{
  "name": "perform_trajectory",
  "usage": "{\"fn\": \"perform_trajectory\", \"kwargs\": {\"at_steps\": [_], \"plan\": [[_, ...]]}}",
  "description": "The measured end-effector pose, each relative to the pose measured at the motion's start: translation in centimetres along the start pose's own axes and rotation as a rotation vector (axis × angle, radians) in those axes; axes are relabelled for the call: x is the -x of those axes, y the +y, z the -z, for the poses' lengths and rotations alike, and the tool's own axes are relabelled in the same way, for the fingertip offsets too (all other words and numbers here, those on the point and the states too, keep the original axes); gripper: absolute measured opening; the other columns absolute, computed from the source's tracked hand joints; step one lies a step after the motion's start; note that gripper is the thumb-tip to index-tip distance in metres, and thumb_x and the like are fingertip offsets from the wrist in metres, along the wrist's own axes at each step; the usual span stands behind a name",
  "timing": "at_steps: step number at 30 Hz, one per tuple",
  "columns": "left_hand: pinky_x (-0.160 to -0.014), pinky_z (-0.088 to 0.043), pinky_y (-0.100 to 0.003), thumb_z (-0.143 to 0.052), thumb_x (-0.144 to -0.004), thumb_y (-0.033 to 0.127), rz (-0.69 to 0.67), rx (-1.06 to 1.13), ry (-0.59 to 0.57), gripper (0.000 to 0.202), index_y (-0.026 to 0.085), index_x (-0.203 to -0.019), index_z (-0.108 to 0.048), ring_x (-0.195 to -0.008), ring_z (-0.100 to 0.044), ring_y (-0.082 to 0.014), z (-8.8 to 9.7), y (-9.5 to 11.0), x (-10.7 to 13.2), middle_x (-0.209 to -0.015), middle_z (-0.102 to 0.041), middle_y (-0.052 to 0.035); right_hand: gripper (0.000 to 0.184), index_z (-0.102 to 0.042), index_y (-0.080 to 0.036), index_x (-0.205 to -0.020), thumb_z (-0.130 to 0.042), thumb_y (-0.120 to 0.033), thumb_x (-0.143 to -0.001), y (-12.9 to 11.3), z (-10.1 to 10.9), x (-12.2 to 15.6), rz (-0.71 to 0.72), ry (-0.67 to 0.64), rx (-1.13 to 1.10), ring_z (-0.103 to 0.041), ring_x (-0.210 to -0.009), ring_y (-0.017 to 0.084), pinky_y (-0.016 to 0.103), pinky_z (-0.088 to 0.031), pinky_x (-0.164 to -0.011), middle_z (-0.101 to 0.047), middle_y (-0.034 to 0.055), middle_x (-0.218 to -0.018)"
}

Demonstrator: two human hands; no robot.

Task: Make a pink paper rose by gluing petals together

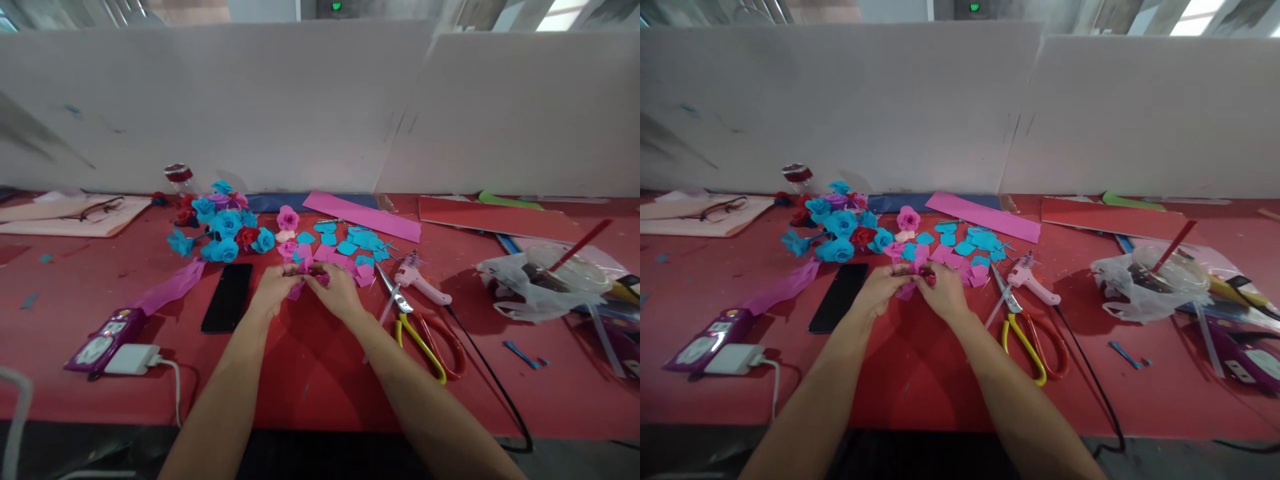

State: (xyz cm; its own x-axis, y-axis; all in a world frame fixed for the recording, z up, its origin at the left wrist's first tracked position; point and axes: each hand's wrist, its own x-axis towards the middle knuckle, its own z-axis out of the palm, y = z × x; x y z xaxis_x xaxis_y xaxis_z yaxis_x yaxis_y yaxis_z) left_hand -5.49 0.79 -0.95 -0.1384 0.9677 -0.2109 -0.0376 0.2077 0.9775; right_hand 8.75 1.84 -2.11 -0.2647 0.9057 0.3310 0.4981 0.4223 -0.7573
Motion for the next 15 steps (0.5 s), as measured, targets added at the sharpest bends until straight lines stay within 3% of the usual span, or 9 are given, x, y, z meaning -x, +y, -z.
{"fn": "perform_trajectory", "kwargs": {"at_steps": [2,6,11,15], "plan": [[-0.051,-0.038,-0.021,-0.064,-0.058,0.012,-0.063,-0.004,-0.044,0.026,0.015,-0.083,-0.066,-0.052,-0.052,-0.0090,-0.2,0.1,0.1,-0.061,-0.063,0.0004,0.017,-0.066,-0.018,-0.091,-0.059,-0.028,-0.078,-0.1,0.0,0.0,-0.075,-0.017,-0.125,-0.063,-0.079,0.017,0.027,-0.044,-0.072,-0.071,0.0050,-0.089],[-0.050,-0.038,-0.020,-0.065,-0.058,0.013,-0.093,-0.053,-0.052,0.035,0.016,-0.092,-0.061,-0.049,-0.051,-0.0082,-0.3,0.2,0.2,-0.057,-0.059,0.0043,0.014,-0.066,-0.018,-0.072,-0.055,-0.028,-0.075,0.3,0.0,-0.4,-0.215,0.030,-0.314,-0.058,-0.066,0.015,0.027,-0.043,-0.066,-0.067,0.0009,-0.070],[-0.048,-0.037,-0.021,-0.064,-0.056,0.012,-0.051,-0.222,0.151,0.031,0.015,-0.087,-0.066,-0.050,-0.053,-0.0104,1.0,-0.6,-0.6,-0.056,-0.059,0.0030,0.017,-0.049,-0.020,-0.063,-0.043,-0.030,-0.076,1.2,0.8,-1.0,-0.293,0.161,-0.447,-0.051,-0.059,0.013,0.024,-0.042,-0.058,-0.053,-0.0019,-0.062],[-0.051,-0.040,-0.024,-0.066,-0.060,0.020,-0.086,-0.333,0.243,0.040,0.018,-0.100,-0.068,-0.058,-0.058,-0.0151,1.9,-0.9,-0.9,-0.066,-0.066,-0.0013,0.014,-0.043,-0.021,-0.066,-0.038,-0.031,-0.075,1.1,1.2,-1.0,-0.321,0.130,-0.534,-0.050,-0.054,0.012,0.024,-0.043,-0.053,-0.049,-0.0021,-0.060]]}}
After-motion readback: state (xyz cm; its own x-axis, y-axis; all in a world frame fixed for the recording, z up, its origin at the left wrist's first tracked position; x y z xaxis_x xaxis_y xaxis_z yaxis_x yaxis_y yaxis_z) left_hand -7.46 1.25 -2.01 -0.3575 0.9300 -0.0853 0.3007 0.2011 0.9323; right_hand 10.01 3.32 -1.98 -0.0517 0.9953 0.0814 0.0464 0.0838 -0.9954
